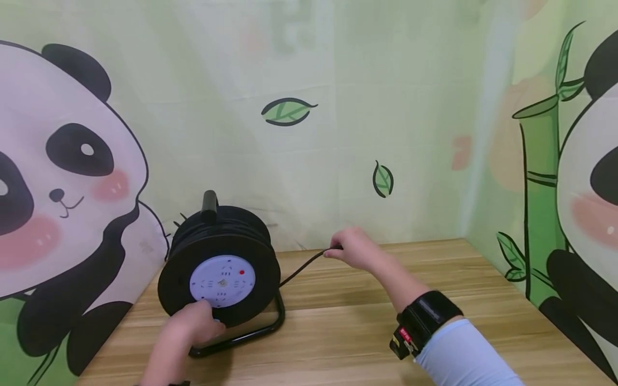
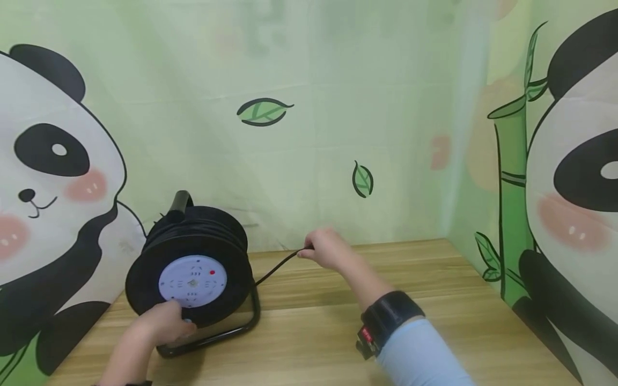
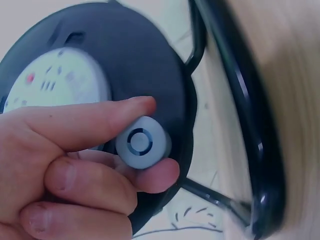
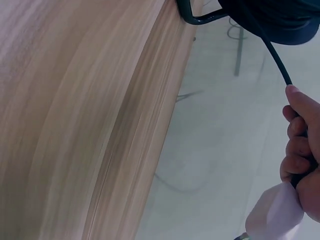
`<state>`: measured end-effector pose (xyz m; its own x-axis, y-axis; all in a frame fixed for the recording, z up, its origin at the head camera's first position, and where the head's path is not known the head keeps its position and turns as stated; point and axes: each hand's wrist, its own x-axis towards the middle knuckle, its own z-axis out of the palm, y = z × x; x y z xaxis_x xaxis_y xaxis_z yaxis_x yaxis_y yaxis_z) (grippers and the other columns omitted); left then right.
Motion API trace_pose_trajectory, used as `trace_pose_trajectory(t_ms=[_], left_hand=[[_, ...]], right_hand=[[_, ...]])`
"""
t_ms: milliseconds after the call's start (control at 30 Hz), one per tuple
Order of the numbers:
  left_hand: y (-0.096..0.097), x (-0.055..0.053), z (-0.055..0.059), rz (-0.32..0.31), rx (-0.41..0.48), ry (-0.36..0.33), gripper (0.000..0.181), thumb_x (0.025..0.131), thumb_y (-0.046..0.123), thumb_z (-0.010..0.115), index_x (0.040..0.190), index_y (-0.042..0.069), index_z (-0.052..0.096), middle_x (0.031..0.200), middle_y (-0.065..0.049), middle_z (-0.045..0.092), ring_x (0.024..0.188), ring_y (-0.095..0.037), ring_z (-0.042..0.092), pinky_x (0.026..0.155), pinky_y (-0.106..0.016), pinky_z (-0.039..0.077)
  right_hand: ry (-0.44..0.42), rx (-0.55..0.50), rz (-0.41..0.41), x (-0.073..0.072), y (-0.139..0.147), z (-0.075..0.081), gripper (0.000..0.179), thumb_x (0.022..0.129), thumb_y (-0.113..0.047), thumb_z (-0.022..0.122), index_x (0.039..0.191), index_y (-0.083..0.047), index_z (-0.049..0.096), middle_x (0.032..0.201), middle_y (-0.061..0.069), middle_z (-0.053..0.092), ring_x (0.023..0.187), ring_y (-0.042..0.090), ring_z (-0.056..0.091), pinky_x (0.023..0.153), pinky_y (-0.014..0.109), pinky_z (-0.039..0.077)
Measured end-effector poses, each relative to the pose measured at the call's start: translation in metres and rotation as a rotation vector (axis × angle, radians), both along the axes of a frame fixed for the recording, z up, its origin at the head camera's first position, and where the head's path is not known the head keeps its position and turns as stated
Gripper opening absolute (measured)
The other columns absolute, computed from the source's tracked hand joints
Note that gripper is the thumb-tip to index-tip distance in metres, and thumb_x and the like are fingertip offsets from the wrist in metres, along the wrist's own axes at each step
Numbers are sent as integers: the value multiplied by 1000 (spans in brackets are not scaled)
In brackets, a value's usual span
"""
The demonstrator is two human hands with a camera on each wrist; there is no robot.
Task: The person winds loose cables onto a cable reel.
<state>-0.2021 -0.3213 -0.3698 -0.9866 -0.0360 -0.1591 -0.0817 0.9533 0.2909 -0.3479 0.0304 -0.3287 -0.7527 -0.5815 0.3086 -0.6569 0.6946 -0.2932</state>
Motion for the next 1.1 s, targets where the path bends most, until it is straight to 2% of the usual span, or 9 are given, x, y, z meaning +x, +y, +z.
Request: trace_pose_trajectory(t_ms=[100, 233, 333, 433, 633, 767, 867, 967, 1100], left_hand=[[-8, 2, 4, 17, 22, -21, 43, 88, 30, 77, 101, -10, 65, 94, -14, 64, 81, -26, 57, 77, -46, 51], [-17, 5, 8, 44, 63, -36, 39, 89, 29, 77, 96, -7, 64, 86, -9, 62, 79, -26, 58, 76, -45, 50], [-24, 6, 10, 55, 86, -43, 37, 89, 28, 75, 92, -6, 64, 82, -7, 62, 78, -25, 58, 76, -45, 51], [-30, 8, 14, 70, 100, -53, 39, 90, 28, 74, 94, -9, 63, 82, -7, 62, 79, -26, 59, 78, -46, 52], [-37, 10, 20, 98, 122, -81, 49, 92, 31, 73, 103, -16, 60, 88, -10, 65, 83, -28, 60, 82, -51, 53], [-43, 14, 23, 92, 124, -69, 47, 93, 32, 71, 98, -13, 62, 86, -9, 65, 82, -28, 61, 81, -53, 53], [-48, 16, 25, 91, 130, -70, 44, 94, 33, 70, 94, -11, 63, 85, -9, 65, 81, -28, 61, 81, -53, 53], [-49, 17, 27, 90, 138, -78, 44, 95, 34, 69, 94, -10, 64, 86, -9, 66, 82, -28, 62, 82, -54, 53], [-49, 16, 28, 88, 136, -84, 44, 96, 35, 69, 94, -9, 65, 86, -9, 67, 83, -28, 62, 82, -55, 53]], right_hand=[[5, 48, 28, 2, -2, -1, 26, 95, -29, 74, 74, -16, 67, 66, -10, 58, 64, 10, 52, 65, 30, 46], [-2, 84, 58, 7, -9, -2, 23, 98, -26, 70, 78, -15, 67, 68, -8, 57, 63, 10, 51, 63, 30, 45], [-15, 103, 50, 10, -13, -3, 20, 99, -26, 69, 83, -14, 69, 72, -8, 59, 66, 11, 53, 66, 31, 47], [8, 138, 39, 12, -16, -3, 20, 99, -28, 69, 84, -15, 69, 74, -8, 61, 69, 11, 55, 69, 32, 48], [124, 214, 15, 12, -9, -1, 19, 99, -29, 69, 83, -18, 69, 76, -10, 61, 69, 9, 56, 64, 32, 48], [236, 225, -8, 8, 2, 0, 19, 97, -27, 72, 81, -20, 66, 76, -10, 62, 70, 10, 58, 62, 32, 48], [298, 216, 2, 7, 10, 0, 14, 95, -27, 75, 84, -20, 69, 80, -10, 63, 73, 11, 61, 64, 31, 49], [329, 204, 21, 6, 14, 0, 10, 93, -28, 77, 88, -21, 72, 83, -10, 61, 74, 11, 61, 62, 30, 48], [343, 201, 14, 7, 17, 0, 14, 93, -32, 76, 87, -21, 70, 82, -10, 55, 70, 9, 56, 59, 28, 45]])
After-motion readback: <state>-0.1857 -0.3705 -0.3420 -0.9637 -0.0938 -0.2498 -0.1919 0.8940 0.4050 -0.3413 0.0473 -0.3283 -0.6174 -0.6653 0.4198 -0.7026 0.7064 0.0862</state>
